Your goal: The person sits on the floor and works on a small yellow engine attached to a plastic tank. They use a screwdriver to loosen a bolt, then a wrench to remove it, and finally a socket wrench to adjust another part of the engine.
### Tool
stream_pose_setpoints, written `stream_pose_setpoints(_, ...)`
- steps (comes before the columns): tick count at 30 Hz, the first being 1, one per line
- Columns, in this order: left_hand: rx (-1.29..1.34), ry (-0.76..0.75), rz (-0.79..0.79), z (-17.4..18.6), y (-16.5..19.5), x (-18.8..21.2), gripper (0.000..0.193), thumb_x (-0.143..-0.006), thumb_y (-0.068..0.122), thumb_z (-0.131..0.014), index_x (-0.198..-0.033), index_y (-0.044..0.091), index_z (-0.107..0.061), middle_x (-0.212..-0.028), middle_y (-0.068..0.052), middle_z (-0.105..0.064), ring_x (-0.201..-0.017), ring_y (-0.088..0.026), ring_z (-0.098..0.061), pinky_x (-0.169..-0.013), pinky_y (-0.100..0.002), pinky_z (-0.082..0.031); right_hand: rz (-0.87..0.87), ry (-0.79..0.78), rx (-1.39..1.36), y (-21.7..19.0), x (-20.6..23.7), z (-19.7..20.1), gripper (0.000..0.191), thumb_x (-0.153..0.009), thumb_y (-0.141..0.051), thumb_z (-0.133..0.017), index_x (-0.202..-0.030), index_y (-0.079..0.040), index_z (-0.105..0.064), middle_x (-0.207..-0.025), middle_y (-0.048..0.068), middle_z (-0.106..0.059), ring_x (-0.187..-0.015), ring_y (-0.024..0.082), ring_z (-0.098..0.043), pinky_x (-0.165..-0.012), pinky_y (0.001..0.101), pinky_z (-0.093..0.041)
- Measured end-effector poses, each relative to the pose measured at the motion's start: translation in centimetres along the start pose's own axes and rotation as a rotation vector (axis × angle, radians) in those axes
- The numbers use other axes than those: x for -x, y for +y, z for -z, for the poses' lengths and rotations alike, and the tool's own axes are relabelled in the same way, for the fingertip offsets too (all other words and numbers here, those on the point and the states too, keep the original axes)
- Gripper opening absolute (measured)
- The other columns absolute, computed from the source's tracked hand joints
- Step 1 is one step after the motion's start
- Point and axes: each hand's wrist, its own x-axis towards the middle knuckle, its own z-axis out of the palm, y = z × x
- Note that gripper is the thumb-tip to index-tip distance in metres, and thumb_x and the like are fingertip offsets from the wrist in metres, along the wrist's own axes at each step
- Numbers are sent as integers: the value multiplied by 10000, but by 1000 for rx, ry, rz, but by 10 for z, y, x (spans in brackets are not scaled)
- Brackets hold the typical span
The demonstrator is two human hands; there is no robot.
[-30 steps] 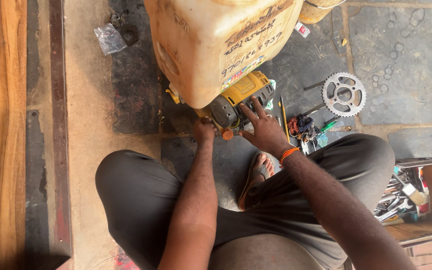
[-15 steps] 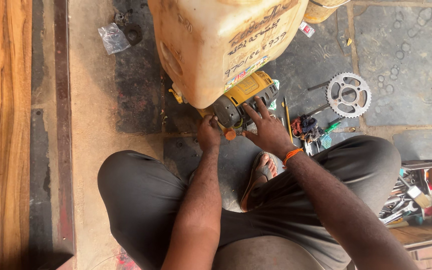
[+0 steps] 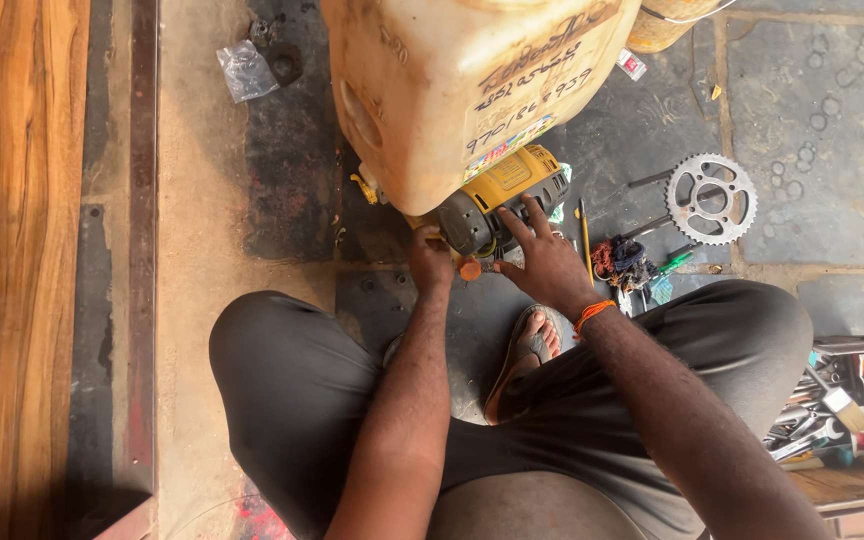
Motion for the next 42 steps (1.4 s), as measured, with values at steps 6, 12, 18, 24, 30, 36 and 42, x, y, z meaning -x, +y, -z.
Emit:
stream_pose_setpoints(6,-239,11,-27,2,6,-1,218,-941,258,-718,-1062,79,-692,-980,-165,-757,-932,-345,-705,-763,-444,-543,2,-6,-11,1,1,1,889,-828,-391,-806,-1569,-231,-342,-1644,220,-223,-1227,492,-595,-995,529,-530)
stream_pose_setpoints(12,103,-243,347,0,7,-5,282,-1040,296,-569,-1141,33,-576,-1031,-224,-722,-870,-424,-743,-782,-495,-571,15,9,16,0,1,2,881,-829,-389,-817,-1556,-216,-350,-1640,221,-225,-1222,501,-591,-992,535,-531)
stream_pose_setpoints(18,-77,117,274,-6,10,-10,176,-1025,216,-583,-1070,73,-676,-1082,-171,-732,-992,-370,-712,-846,-473,-545,29,30,-3,-1,2,4,869,-830,-357,-812,-1560,-216,-362,-1641,210,-235,-1229,492,-598,-1009,529,-527)
stream_pose_setpoints(24,-63,-7,48,-2,14,3,247,-832,122,-681,-1074,85,-651,-1058,-138,-738,-993,-341,-726,-848,-447,-544,14,10,23,-1,2,5,845,-842,-369,-814,-1546,-224,-369,-1629,210,-235,-1228,487,-583,-1003,537,-512)
stream_pose_setpoints(30,-185,27,59,0,9,-4,228,-961,266,-683,-1018,46,-697,-1037,-184,-740,-995,-410,-692,-830,-480,-536,-2,12,-4,-3,2,3,837,-846,-372,-805,-1548,-225,-372,-1635,211,-248,-1237,477,-590,-1026,531,-513)
stream_pose_setpoints(36,76,-159,446,-1,2,-9,298,-1005,312,-568,-1045,38,-678,-984,-231,-764,-879,-423,-775,-779,-487,-584,1,2,-23,-5,3,5,840,-848,-370,-801,-1553,-234,-366,-1630,212,-252,-1245,489,-574,-1037,530,-503)
stream_pose_setpoints(42,-178,52,-70,3,7,3,311,-856,205,-654,-1111,29,-669,-1052,-210,-712,-950,-377,-693,-757,-478,-549,-26,-16,-28,-7,1,4,867,-831,-408,-807,-1551,-238,-354,-1628,214,-241,-1269,497,-555,-1033,530,-506)
